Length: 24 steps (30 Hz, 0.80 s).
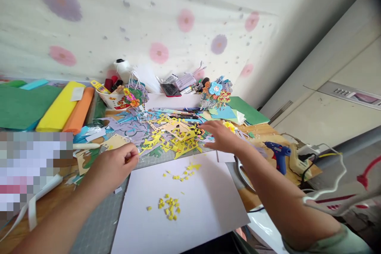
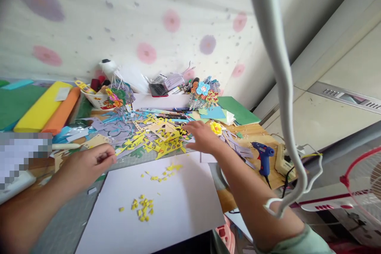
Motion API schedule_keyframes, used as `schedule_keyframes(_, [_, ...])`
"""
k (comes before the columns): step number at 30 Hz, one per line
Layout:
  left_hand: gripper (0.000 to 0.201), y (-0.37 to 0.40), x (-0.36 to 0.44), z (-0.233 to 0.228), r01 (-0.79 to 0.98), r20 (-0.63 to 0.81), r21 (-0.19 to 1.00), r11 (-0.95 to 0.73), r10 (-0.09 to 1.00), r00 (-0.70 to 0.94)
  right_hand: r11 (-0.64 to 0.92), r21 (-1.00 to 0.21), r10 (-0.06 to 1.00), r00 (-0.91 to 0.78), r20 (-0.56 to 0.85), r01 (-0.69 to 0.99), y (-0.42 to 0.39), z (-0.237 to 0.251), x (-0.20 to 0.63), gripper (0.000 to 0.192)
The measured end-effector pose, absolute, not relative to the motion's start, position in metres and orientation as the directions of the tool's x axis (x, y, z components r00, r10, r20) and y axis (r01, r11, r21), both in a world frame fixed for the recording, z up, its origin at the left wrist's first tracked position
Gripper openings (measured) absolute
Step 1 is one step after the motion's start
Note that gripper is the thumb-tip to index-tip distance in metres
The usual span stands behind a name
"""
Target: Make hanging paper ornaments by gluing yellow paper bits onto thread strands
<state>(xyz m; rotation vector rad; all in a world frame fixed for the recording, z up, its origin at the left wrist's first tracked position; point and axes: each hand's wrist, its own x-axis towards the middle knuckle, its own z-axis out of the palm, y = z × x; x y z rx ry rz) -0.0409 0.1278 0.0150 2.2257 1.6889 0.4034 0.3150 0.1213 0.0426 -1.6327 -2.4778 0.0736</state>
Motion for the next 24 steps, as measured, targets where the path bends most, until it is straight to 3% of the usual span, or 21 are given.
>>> schedule_keyframes(2, [0.02, 0.127, -0.042, 0.017, 0.873, 0.038, 0.418, -0.251, 0.965, 0.259, 0.477, -0.085, 0.879, -0.475, 0.043, 0.875, 0.138, 0.035, 0.28, 0.08])
schedule_keyframes(4, [0.019, 0.127, -0.042, 0.017, 0.872, 0.048, 0.422, -0.248, 0.967, 0.251, 0.505, -0.102, 0.861, -0.508, 0.0, 0.857, 0.152, 0.025, 0.253, 0.083])
schedule_keyframes(9, [0.016, 0.128, -0.043, 0.017, 0.866, 0.044, 0.44, -0.238, 0.969, 0.244, 0.47, -0.28, 0.873, -0.487, 0.009, 0.837, 0.175, 0.011, 0.23, 0.033])
schedule_keyframes(14, [0.017, 0.129, -0.043, 0.015, 0.858, 0.04, 0.457, -0.234, 0.969, 0.242, 0.299, -0.507, 0.953, -0.273, 0.127, 0.808, 0.194, 0.026, 0.247, 0.022])
schedule_keyframes(19, [0.016, 0.129, -0.044, 0.015, 0.848, 0.034, 0.477, -0.232, 0.969, 0.245, 0.188, -0.81, 0.98, -0.049, 0.193, 0.556, 0.213, 0.055, 0.261, 0.009])
schedule_keyframes(24, [0.015, 0.129, -0.044, 0.016, 0.852, 0.05, 0.485, -0.196, 0.979, 0.196, 0.188, -0.933, 0.981, -0.013, 0.193, 0.306, 0.214, 0.074, 0.263, 0.022])
